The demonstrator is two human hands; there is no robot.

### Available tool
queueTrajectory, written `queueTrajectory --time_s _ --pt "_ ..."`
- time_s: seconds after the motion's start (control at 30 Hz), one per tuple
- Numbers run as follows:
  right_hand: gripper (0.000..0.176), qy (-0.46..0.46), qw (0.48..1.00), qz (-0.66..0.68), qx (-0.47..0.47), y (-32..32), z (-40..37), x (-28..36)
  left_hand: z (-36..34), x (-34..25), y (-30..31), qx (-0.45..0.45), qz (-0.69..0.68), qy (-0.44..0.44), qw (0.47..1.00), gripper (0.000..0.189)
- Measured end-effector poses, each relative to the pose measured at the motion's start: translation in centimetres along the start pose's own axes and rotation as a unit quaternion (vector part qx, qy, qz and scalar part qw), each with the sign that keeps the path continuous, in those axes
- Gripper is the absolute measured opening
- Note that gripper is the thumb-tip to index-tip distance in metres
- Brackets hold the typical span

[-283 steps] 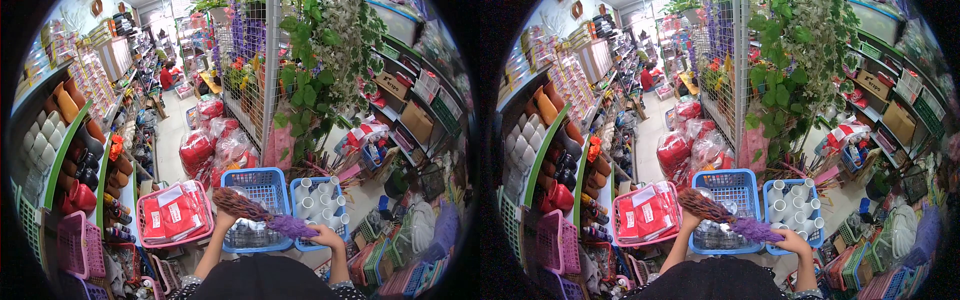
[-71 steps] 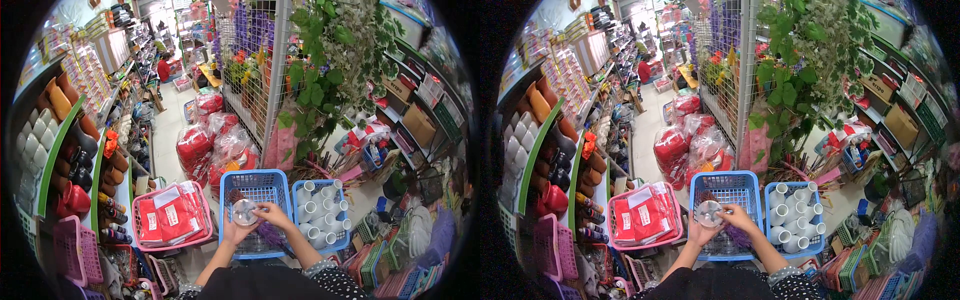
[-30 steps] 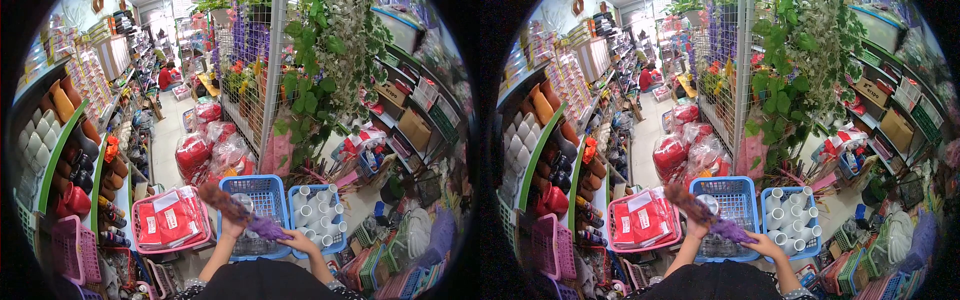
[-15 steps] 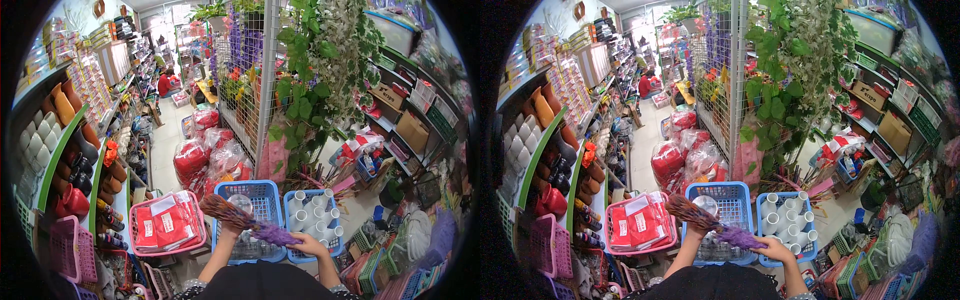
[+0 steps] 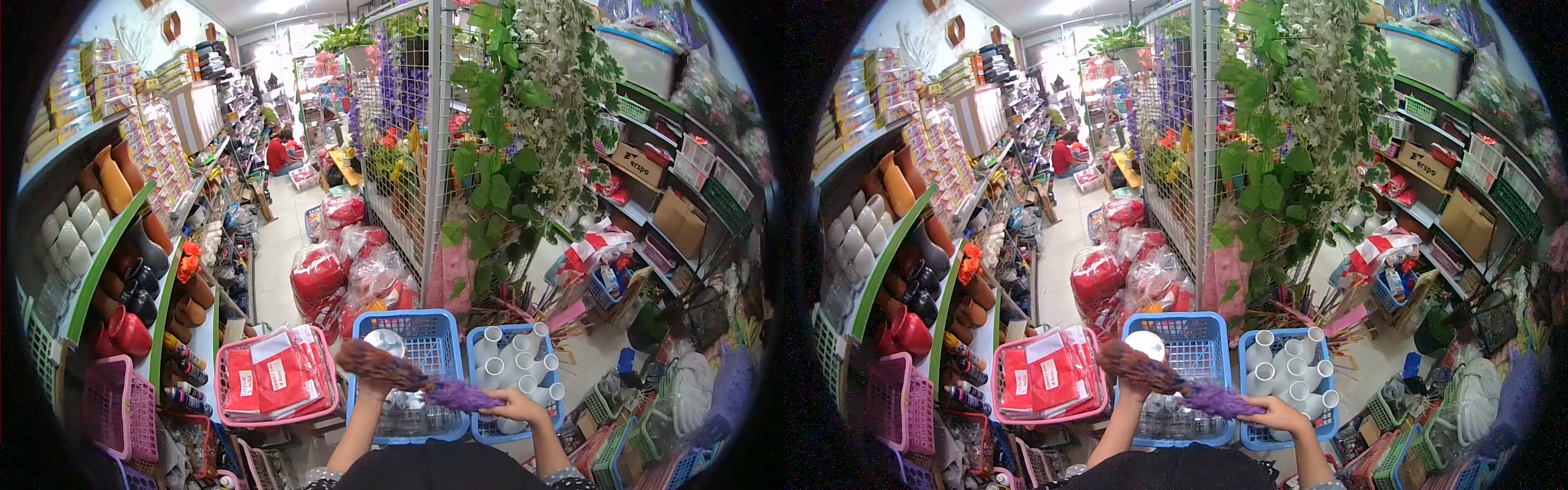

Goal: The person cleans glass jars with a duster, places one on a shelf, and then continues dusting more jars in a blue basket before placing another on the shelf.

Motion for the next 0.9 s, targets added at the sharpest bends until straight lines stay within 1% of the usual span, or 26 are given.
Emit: queueTrajectory --time_s 0.03,0.07,0.13,0.17,0.2,0.23,0.27,0.33,0.37,0.4,0.43,0.47,0.5,0.53,0.6,0.63,0.67,0.73,0.77,0.8,0.83,0.87,0.9 --pt "0.041 -0.067 0.997 0.022 -0.024 0.5 -0.2 -1.9 -0.1 0.6 -3.9 0.082 -0.045 0.009 0.996 0.053" --pt "0.041 -0.067 0.997 0.022 -0.024 0.6 -0.1 -2.0 0.0 0.9 -3.0 -0.080 0.031 0.003 0.996 0.055" --pt "0.046 -0.080 0.994 -0.004 -0.071 1.7 0.1 -1.7 -0.1 0.8 -2.1 -0.077 0.045 0.001 0.996 0.054" --pt "0.046 -0.079 0.995 -0.006 -0.068 1.8 0.2 -1.2 0.0 0.9 -2.2 -0.057 0.028 0.005 0.998 0.054" --pt "0.041 -0.066 0.997 0.003 -0.040 1.2 0.1 -0.3 0.0 0.9 -2.2 -0.038 0.012 0.010 0.999 0.054" --pt "0.036 -0.053 0.998 0.014 -0.013 0.3 0.1 0.3 -0.3 0.2 -0.4 -0.007 0.014 -0.004 1.000 0.051" --pt "0.036 -0.052 0.998 0.015 -0.012 0.1 0.7 0.0 -0.5 -0.5 1.2 0.023 0.016 -0.016 0.999 0.049" --pt "0.037 0.014 0.997 -0.034 -0.075 0.8 2.3 0.1 -0.1 1.2 -2.8 -0.132 0.076 -0.011 0.988 0.050" --pt "0.045 0.004 0.996 -0.024 -0.084 0.6 3.0 0.2 -0.5 0.8 -1.9 -0.131 0.107 -0.018 0.985 0.052" --pt "0.045 0.005 0.996 -0.024 -0.082 0.4 3.2 0.5 -0.4 0.6 0.3 -0.131 0.107 -0.020 0.985 0.052" --pt "0.046 -0.007 0.999 -0.010 -0.030 -0.8 3.6 0.6 0.3 1.2 0.0 0.019 0.042 0.010 0.999 0.053" --pt "0.046 -0.018 1.000 0.003 0.022 -1.9 3.8 0.5 -0.1 1.4 -1.5 0.169 -0.024 0.040 0.984 0.053" --pt "0.045 0.007 0.999 -0.006 0.049 -2.5 4.4 -0.2 -0.1 0.4 2.7 -0.070 0.111 0.015 0.991 0.050" --pt "0.045 0.009 0.999 -0.006 0.048 -2.3 5.0 -0.9 0.0 0.5 2.1 -0.069 0.113 0.016 0.991 0.050" --pt "0.046 0.040 0.997 -0.033 -0.053 -0.7 6.0 0.2 0.5 2.4 -1.6 -0.045 0.060 0.036 0.997 0.051" --pt "0.047 0.042 0.994 -0.010 -0.102 0.0 6.6 0.3 -0.1 2.3 -1.6 -0.130 0.130 -0.005 0.983 0.052" --pt "0.047 0.042 0.994 -0.011 -0.102 -0.3 7.7 -0.2 -0.4 3.0 -2.5 -0.082 0.133 0.014 0.988 0.055" --pt "0.047 0.074 0.967 0.010 -0.242 1.4 8.6 0.1 -0.9 3.8 -3.3 -0.104 0.239 0.002 0.965 0.061" --pt "0.041 0.053 0.963 0.088 -0.248 1.1 9.0 -0.2 -0.9 4.3 -3.7 -0.104 0.240 0.002 0.965 0.061" --pt "0.041 0.055 0.963 0.088 -0.248 0.7 9.1 1.3 -0.8 4.4 -4.0 -0.108 0.310 0.000 0.945 0.063" --pt "0.039 0.002 0.957 0.176 -0.232 0.0 9.2 1.6 -0.8 4.3 -4.3 -0.112 0.377 -0.003 0.919 0.069" --pt "0.037 -0.050 0.940 0.261 -0.214 -0.7 9.4 1.3 -0.9 4.3 -4.6 -0.112 0.378 -0.004 0.919 0.069" --pt "0.037 -0.049 0.940 0.261 -0.212 -0.3 9.7 1.5 -0.9 4.1 -5.8 -0.080 0.497 -0.021 0.864 0.079"
Point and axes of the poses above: each hand's wrist, its own z-axis towards the middle knuckle, its own y-axis out of the back of the hand, x = y × z, the point moved 10 cm from there along z, towards the middle knuckle
